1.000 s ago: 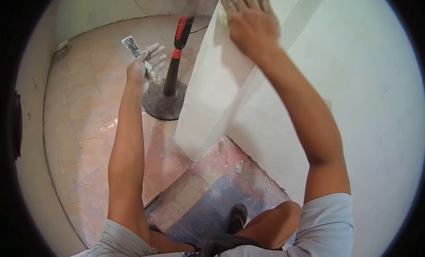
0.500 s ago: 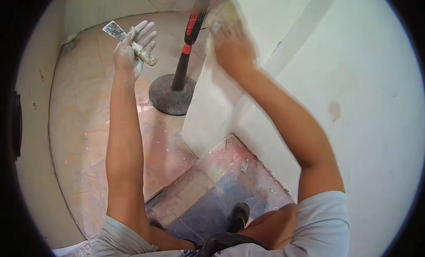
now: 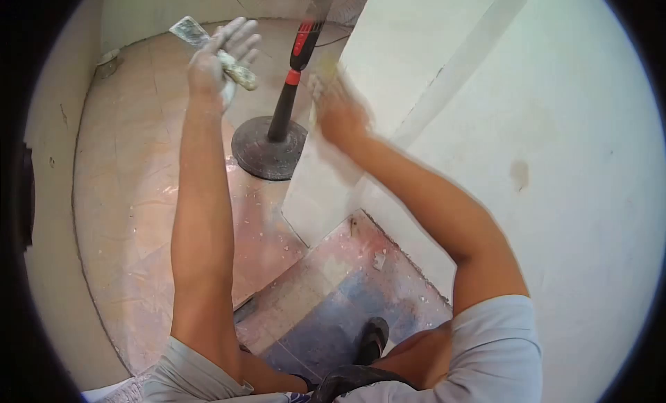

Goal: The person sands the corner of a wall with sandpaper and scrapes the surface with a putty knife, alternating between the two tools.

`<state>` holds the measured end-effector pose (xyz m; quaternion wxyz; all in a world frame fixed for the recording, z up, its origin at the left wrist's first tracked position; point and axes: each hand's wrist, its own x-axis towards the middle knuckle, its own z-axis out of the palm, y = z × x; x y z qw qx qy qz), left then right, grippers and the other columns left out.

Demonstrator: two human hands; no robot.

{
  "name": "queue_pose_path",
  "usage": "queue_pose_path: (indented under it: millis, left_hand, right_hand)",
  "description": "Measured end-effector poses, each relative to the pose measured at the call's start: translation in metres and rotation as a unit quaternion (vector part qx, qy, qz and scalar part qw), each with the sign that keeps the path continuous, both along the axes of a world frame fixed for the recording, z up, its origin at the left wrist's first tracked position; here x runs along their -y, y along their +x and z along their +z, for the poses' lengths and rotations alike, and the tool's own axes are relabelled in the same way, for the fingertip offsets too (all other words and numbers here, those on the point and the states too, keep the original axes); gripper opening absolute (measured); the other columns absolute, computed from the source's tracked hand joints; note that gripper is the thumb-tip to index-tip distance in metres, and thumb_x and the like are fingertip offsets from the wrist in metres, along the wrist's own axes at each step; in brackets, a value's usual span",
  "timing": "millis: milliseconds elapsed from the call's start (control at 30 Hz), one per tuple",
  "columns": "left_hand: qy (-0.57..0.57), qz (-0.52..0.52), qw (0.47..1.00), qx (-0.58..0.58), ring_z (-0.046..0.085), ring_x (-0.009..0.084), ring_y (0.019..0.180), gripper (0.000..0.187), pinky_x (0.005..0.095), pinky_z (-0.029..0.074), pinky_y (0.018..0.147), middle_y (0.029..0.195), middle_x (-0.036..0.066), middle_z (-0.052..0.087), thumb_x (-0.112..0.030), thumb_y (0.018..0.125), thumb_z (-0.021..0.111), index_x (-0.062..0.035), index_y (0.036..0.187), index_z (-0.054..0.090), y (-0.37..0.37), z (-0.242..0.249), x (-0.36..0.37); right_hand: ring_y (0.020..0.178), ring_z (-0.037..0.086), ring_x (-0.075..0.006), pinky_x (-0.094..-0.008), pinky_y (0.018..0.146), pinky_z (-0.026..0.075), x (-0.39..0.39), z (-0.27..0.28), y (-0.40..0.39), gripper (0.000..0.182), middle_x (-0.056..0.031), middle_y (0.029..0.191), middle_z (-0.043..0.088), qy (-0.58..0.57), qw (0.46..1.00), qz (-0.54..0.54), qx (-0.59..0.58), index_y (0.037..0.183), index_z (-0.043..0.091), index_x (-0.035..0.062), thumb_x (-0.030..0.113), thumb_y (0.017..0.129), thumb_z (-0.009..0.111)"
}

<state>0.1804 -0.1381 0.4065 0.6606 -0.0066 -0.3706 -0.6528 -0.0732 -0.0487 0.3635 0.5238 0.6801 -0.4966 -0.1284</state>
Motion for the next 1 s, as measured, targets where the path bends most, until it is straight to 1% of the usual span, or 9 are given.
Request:
queue_pose_path:
  millis: [167,300,433,500,600,733,800,933,1000]
  left_hand:
    - [-0.038,0.001,0.993,0.113,0.067,0.0260,0.115,0.047,0.0359,0.054,0.093,0.136,0.017,0.064,-0.031,0.109,0.041,0.0030,0.140,0.053,0.003,0.006,-0.024]
    - [0.005,-0.022,0.979,0.205,0.069,0.0160,0.096,0.043,0.0233,0.052,0.067,0.127,0.012,0.070,-0.030,0.109,0.043,-0.0012,0.136,0.059,-0.005,-0.018,-0.012]
    - [0.081,-0.025,0.949,0.303,0.067,0.0127,0.087,0.040,0.0246,0.047,0.063,0.122,0.007,0.072,-0.031,0.109,0.042,-0.0058,0.129,0.066,-0.031,-0.073,0.019]
    - [0.116,-0.049,0.938,0.324,0.066,0.0135,0.085,0.042,0.0276,0.047,0.065,0.120,0.007,0.073,-0.033,0.108,0.042,-0.0055,0.129,0.066,-0.038,-0.094,0.020]
    - [0.114,-0.054,0.920,0.372,0.068,0.0148,0.090,0.043,0.0291,0.048,0.066,0.120,0.007,0.073,-0.034,0.108,0.042,-0.0048,0.128,0.066,-0.045,-0.098,0.003]
    - [0.104,-0.072,0.902,0.413,0.069,0.0162,0.097,0.045,0.0310,0.048,0.070,0.121,0.007,0.073,-0.037,0.108,0.042,-0.0046,0.127,0.066,-0.063,-0.119,-0.001]
    - [0.107,-0.093,0.892,0.429,0.068,0.0170,0.097,0.046,0.0314,0.048,0.074,0.124,0.006,0.072,-0.043,0.108,0.044,-0.0067,0.126,0.067,-0.072,-0.134,0.001]
    - [0.126,-0.174,0.862,0.459,0.067,0.0165,0.097,0.044,0.0338,0.048,0.078,0.119,0.001,0.073,-0.048,0.105,0.051,-0.0130,0.125,0.068,-0.079,-0.160,0.002]
    - [0.119,-0.225,0.860,0.441,0.067,0.0156,0.099,0.041,0.0349,0.048,0.079,0.118,-0.002,0.074,-0.048,0.104,0.053,-0.0158,0.125,0.066,-0.080,-0.160,0.001]
  right_hand:
    - [0.151,0.031,-0.0216,-0.0500,0.129,0.011,-0.037,0.004,0.034,0.057,-0.0027,0.157,0.047,0.194,0.976,-0.090,-0.036,0.151,0.048,0.0124,0.029,0.096,0.052]
    - [0.150,0.034,-0.0252,-0.0552,0.126,0.013,-0.046,0.125,0.040,0.060,-0.0055,0.157,0.047,-0.054,0.997,-0.054,-0.017,0.154,0.045,0.0150,0.022,0.095,0.053]
    - [0.152,0.031,-0.0248,-0.0534,0.128,0.011,-0.019,0.017,0.006,0.059,-0.0048,0.156,0.048,-0.047,0.999,-0.002,0.013,0.150,0.050,0.0124,0.028,0.093,0.056]
    - [0.152,0.031,-0.0244,-0.0524,0.129,0.010,-0.036,-0.048,0.019,0.059,-0.0010,0.153,0.051,0.153,0.985,-0.084,-0.010,0.146,0.054,0.0131,0.035,0.091,0.059]
    - [0.153,0.029,-0.0236,-0.0558,0.128,0.008,-0.054,-0.026,0.027,0.058,-0.0004,0.153,0.052,0.196,0.979,-0.053,0.006,0.146,0.054,0.0144,0.034,0.092,0.059]
    - [0.151,0.033,-0.0254,-0.0615,0.125,0.007,-0.059,0.110,0.046,0.058,-0.0007,0.150,0.055,-0.052,0.997,-0.059,0.019,0.150,0.050,0.0148,0.025,0.093,0.054]
    - [0.150,0.033,-0.0254,-0.0610,0.125,0.009,-0.052,0.097,0.035,0.057,-0.0018,0.148,0.056,-0.097,0.994,-0.034,0.025,0.149,0.051,0.0136,0.024,0.093,0.053]
    - [0.148,0.039,-0.0251,-0.0519,0.128,0.014,-0.052,-0.043,0.011,0.054,-0.0064,0.147,0.057,0.140,0.989,-0.037,0.000,0.142,0.058,0.0095,0.029,0.091,0.058]
    - [0.148,0.038,-0.0252,-0.0528,0.128,0.014,-0.063,-0.030,0.023,0.051,-0.0066,0.147,0.057,0.177,0.983,-0.051,0.011,0.139,0.061,0.0116,0.028,0.091,0.058]
